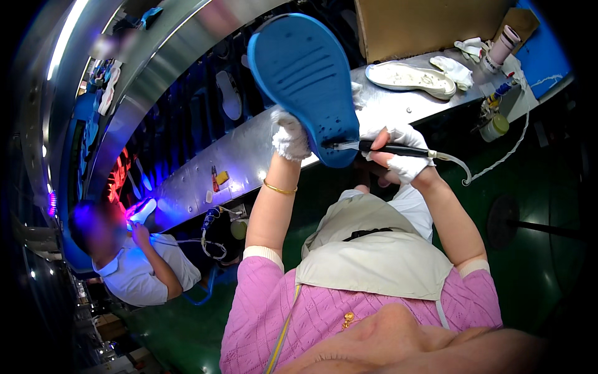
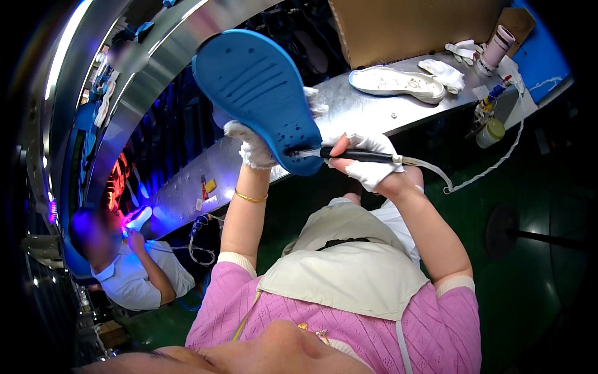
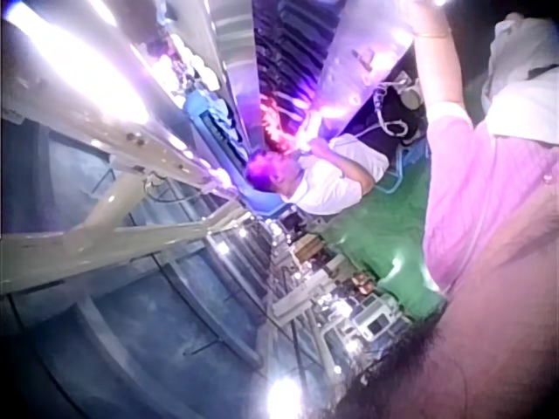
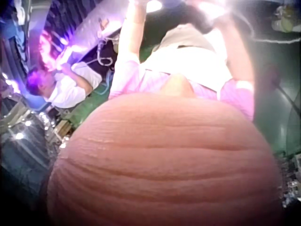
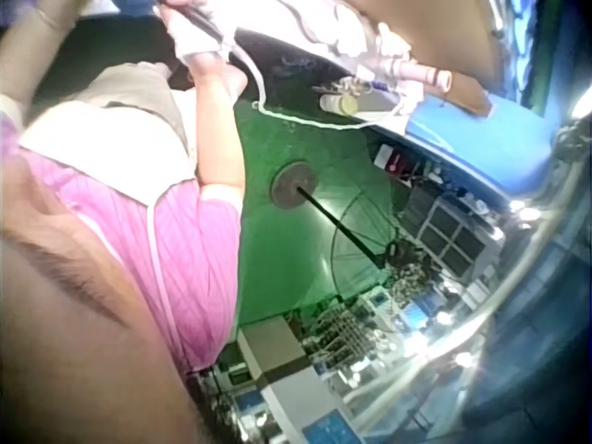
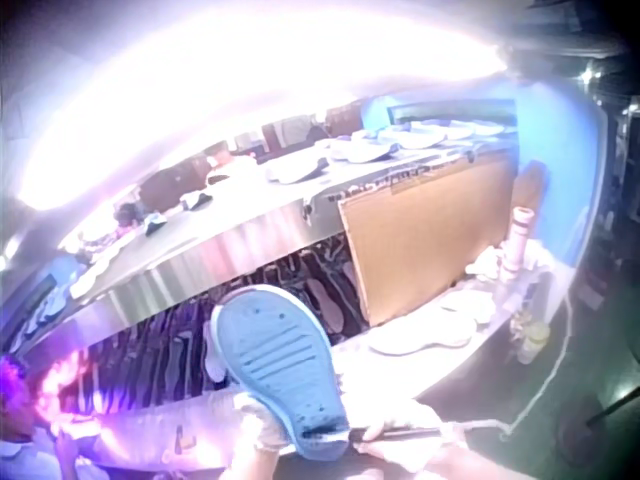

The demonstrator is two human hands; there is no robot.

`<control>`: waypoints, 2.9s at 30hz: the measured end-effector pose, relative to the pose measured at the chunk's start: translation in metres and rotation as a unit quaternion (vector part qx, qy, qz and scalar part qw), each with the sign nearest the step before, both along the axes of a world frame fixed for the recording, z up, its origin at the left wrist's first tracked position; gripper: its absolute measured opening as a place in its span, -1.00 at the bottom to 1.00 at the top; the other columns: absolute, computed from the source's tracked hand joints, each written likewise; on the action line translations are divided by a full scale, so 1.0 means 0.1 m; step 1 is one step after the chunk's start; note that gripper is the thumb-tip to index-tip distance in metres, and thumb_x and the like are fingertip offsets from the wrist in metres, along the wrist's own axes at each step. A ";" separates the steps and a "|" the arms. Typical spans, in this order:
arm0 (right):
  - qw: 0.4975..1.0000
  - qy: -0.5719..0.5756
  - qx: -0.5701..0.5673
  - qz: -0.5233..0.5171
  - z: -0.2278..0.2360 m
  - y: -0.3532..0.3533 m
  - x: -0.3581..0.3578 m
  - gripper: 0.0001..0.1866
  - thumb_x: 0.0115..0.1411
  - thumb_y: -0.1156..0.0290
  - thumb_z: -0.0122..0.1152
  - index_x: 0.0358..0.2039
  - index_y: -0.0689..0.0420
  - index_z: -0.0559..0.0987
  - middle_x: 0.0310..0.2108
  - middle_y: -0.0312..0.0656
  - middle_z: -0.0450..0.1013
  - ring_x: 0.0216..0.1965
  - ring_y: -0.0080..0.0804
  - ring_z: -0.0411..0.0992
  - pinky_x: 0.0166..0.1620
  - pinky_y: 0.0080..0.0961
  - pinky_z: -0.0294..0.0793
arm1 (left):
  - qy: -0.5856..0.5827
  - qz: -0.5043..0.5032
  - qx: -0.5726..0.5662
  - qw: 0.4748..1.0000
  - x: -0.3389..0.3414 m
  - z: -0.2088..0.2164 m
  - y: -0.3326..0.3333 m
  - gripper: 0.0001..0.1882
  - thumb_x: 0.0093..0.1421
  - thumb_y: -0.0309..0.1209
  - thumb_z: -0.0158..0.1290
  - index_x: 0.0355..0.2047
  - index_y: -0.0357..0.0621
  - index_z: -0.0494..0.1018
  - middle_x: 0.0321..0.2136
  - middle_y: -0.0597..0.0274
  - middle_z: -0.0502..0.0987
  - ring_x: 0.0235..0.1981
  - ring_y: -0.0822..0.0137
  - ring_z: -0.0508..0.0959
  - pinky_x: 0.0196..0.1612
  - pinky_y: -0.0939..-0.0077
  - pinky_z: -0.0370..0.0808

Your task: The person takes shoe soles from a conveyor belt and applies liquid to the soles using an applicator brush tool.

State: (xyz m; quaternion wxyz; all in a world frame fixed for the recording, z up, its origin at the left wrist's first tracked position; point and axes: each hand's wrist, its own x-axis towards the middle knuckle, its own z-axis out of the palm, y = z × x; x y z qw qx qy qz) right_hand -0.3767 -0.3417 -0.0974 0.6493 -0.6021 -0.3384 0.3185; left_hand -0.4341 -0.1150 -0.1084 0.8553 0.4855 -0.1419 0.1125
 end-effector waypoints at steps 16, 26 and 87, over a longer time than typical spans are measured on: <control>0.976 -0.056 -0.195 0.080 0.09 0.07 0.21 -0.90 0.07 0.48 0.24 -0.38 -0.01 0.55 -0.33 -0.34 0.49 -0.25 -0.49 0.43 -0.18 -0.51 0.43 | 0.340 0.039 0.210 0.916 0.35 0.34 -0.05 -0.09 0.09 0.29 0.08 0.18 -0.22 0.30 -0.08 -0.05 0.51 -0.13 0.17 0.55 -0.08 0.31 0.55; 0.967 -0.015 -0.242 0.079 -0.06 0.08 0.44 -0.91 0.11 0.27 0.22 -0.33 -0.13 0.57 -0.20 -0.34 0.46 -0.16 -0.38 0.37 -0.10 -0.33 0.39 | 0.401 0.030 0.228 0.887 0.36 0.34 -0.03 -0.15 0.16 0.18 0.10 0.26 -0.18 0.25 0.03 -0.05 0.45 -0.05 0.19 0.49 -0.01 0.32 0.49; 0.943 -0.317 0.069 -0.076 -0.06 0.01 -0.27 -0.82 -0.04 0.55 0.35 -0.38 0.08 0.58 -0.44 -0.17 0.51 -0.39 -0.29 0.52 -0.25 -0.50 0.51 | 0.134 0.026 -0.279 0.950 -0.16 -0.45 -0.31 -0.20 0.24 0.30 -0.20 0.21 -0.11 0.24 0.03 -0.06 0.47 -0.04 -0.02 0.53 0.09 -0.02 0.47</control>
